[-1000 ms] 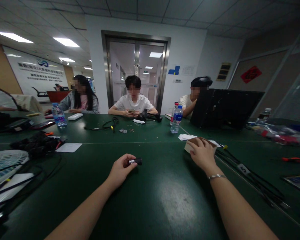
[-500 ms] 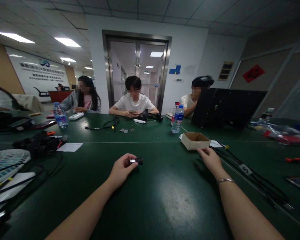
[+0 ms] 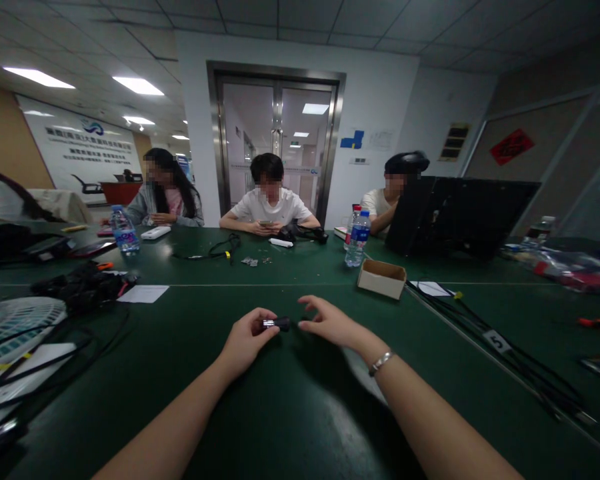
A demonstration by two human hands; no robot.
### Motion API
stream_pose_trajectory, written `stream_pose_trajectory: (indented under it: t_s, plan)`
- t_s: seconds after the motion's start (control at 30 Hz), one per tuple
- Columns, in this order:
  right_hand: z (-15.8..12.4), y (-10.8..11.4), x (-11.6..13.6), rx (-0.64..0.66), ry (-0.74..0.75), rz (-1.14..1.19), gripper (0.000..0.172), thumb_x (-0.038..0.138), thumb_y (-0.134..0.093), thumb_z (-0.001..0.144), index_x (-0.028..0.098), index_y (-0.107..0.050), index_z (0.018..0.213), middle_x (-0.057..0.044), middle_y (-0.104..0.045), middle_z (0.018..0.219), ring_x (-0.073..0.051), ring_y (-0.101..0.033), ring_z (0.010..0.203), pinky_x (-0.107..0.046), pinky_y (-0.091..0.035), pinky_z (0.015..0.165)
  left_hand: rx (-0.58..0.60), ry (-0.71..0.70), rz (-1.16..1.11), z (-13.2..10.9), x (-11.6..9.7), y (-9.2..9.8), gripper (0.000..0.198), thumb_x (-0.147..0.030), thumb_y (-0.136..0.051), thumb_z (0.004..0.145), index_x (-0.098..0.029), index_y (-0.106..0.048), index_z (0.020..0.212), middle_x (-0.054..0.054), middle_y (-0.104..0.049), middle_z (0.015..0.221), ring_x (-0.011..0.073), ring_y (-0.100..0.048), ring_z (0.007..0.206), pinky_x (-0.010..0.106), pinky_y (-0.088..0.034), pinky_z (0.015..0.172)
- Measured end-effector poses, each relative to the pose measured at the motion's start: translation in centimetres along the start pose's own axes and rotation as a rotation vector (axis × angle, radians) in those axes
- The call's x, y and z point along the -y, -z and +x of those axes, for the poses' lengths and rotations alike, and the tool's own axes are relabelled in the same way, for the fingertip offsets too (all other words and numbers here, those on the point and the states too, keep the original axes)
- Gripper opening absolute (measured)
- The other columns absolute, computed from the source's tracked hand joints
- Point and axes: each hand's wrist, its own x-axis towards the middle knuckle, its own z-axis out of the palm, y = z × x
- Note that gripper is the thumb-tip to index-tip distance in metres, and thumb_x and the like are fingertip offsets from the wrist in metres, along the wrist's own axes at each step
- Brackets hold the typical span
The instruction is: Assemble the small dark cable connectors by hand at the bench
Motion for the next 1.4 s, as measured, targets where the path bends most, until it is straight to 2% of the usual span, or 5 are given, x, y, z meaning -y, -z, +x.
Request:
stream_pose_trajectory:
  t_s: [0.23, 0.47, 0.77, 1.23, 1.4]
  plan:
    - [-0.3, -6.9, 3.8, -0.100, 0.315, 0.077, 0.027, 0.026, -0.044, 0.091, 0.022, -0.052, 0.116, -0.006, -0.056, 0.107, -0.017, -0.052, 0.100, -0.032, -0.040, 0.091, 0.004, -0.090, -0.046, 0.8, 1.8, 0.2, 0.023, -0.028, -0.065, 0.071, -0.017, -0.061, 0.091, 0.004, -0.064, 0.091, 0.0188, -0.061, 0.088, 0.033, -0.047, 0.083]
    - [-0.9, -6.4, 2.6, -0.072, 0.359, 0.045, 0.041, 0.012, -0.054, 0.079, 0.022, -0.046, 0.118, -0.007, -0.054, 0.111, -0.018, -0.051, 0.102, -0.034, -0.040, 0.091, 0.016, -0.012, -0.135, 0.8, 1.0, 0.4, 0.030, -0.029, -0.071, 0.066, -0.016, -0.061, 0.091, 0.005, -0.066, 0.091, 0.0193, -0.062, 0.088, 0.035, -0.047, 0.086]
    - [-1.0, -6.3, 2.4, -0.088, 0.260, 0.109, 0.024, 0.020, -0.055, 0.081, 0.022, -0.039, 0.099, 0.001, -0.054, 0.087, -0.014, -0.054, 0.076, -0.028, -0.042, 0.069, 0.007, -0.021, -0.108, 0.6, 0.5, 0.5, 0.030, -0.033, -0.068, 0.069, -0.015, -0.062, 0.093, 0.006, -0.066, 0.092, 0.0201, -0.061, 0.090, 0.034, -0.047, 0.085]
    - [-0.7, -5.9, 2.5, -0.122, 0.251, 0.056, 0.013, 0.025, -0.049, 0.086, 0.020, -0.055, 0.096, -0.004, -0.059, 0.093, -0.017, -0.054, 0.086, -0.032, -0.043, 0.079, 0.046, -0.020, -0.131, 0.5, 0.4, 0.5, 0.028, -0.027, -0.069, 0.068, -0.017, -0.059, 0.092, 0.005, -0.065, 0.094, 0.0198, -0.062, 0.091, 0.035, -0.047, 0.087]
    - [-0.6, -5.8, 2.2, -0.107, 0.252, 0.121, 0.036, 0.018, -0.063, 0.073, 0.022, -0.050, 0.106, 0.000, -0.058, 0.089, -0.015, -0.055, 0.081, -0.028, -0.044, 0.073, 0.050, -0.018, -0.133, 0.6, 0.6, 0.3, 0.026, -0.026, -0.068, 0.067, -0.017, -0.059, 0.090, 0.004, -0.065, 0.093, 0.0194, -0.063, 0.090, 0.035, -0.047, 0.086]
